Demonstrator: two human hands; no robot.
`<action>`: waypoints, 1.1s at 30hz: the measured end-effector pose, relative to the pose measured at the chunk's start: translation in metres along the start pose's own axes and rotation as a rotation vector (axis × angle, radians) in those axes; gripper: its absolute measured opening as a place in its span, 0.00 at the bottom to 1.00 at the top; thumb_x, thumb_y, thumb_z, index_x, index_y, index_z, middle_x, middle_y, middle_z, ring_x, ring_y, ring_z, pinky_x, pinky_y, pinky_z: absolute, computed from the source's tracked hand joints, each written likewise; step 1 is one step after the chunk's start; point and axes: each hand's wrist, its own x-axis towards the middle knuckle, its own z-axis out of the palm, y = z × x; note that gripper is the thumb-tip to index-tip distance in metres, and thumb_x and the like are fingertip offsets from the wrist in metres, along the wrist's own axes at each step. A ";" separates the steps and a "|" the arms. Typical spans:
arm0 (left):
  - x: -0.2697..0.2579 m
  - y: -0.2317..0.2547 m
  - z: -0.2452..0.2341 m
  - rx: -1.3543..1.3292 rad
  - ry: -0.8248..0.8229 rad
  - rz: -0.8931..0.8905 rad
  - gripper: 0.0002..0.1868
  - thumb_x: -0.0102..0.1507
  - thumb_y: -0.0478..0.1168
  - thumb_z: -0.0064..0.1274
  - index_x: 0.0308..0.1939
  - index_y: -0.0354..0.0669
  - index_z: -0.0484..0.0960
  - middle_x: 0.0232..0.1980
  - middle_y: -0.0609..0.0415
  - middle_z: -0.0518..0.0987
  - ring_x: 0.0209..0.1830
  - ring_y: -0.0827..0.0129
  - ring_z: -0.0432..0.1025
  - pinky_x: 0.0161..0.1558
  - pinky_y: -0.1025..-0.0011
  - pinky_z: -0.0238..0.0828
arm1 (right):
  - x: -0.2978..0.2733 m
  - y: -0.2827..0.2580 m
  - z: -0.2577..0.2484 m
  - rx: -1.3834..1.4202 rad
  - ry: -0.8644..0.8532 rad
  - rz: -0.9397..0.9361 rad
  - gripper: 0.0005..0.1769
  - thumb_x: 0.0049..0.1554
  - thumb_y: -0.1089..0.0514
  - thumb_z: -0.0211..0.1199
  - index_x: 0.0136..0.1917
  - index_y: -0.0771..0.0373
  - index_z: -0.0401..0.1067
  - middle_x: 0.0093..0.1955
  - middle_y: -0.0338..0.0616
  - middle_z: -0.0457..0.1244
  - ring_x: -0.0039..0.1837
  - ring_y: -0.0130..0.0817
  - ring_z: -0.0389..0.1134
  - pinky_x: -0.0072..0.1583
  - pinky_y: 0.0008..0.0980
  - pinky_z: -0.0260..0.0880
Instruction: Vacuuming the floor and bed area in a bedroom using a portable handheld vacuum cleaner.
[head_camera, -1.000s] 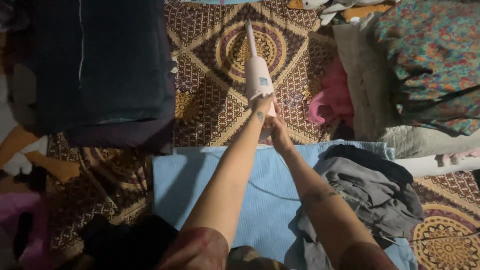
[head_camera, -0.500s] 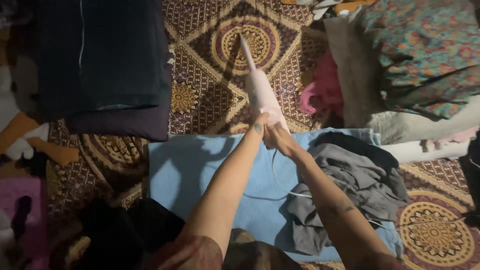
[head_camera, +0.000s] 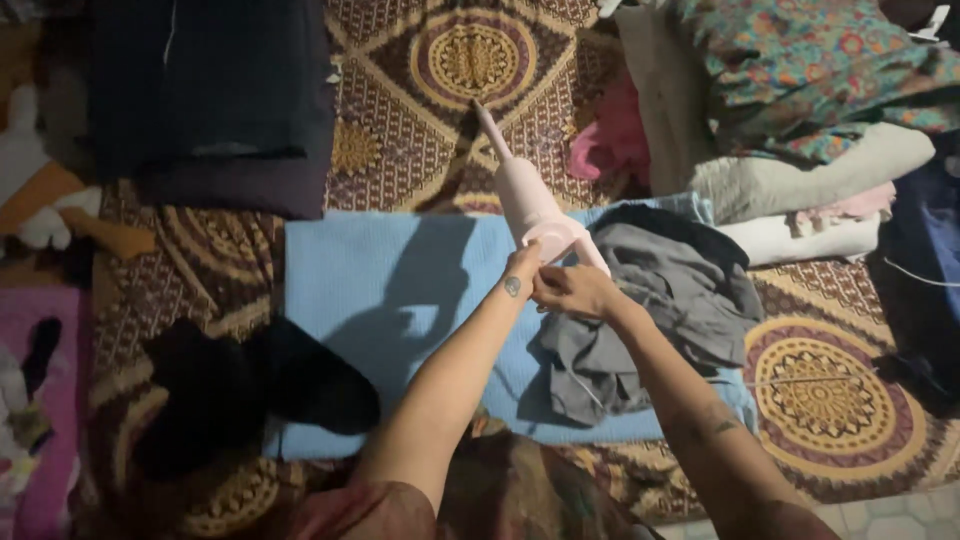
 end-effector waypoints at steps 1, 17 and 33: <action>-0.004 -0.009 -0.001 0.025 -0.022 -0.016 0.27 0.66 0.55 0.50 0.53 0.32 0.80 0.45 0.41 0.82 0.40 0.55 0.79 0.40 0.58 0.80 | -0.009 -0.001 0.004 -0.104 -0.005 0.000 0.27 0.54 0.33 0.60 0.54 0.55 0.74 0.42 0.50 0.72 0.46 0.50 0.73 0.49 0.49 0.70; -0.137 -0.113 -0.007 0.060 0.149 -0.088 0.31 0.60 0.65 0.47 0.37 0.38 0.85 0.22 0.53 0.77 0.16 0.68 0.69 0.18 0.68 0.63 | -0.139 -0.018 0.079 -0.486 0.200 -0.180 0.20 0.56 0.38 0.56 0.44 0.53 0.76 0.26 0.50 0.67 0.32 0.50 0.70 0.50 0.54 0.69; -0.116 -0.079 -0.012 0.118 0.242 -0.147 0.16 0.62 0.46 0.54 0.41 0.35 0.85 0.28 0.56 0.78 0.20 0.71 0.68 0.20 0.65 0.63 | -0.094 -0.021 0.071 -0.424 0.428 -0.380 0.13 0.52 0.48 0.60 0.44 0.58 0.77 0.29 0.46 0.68 0.33 0.45 0.70 0.40 0.44 0.71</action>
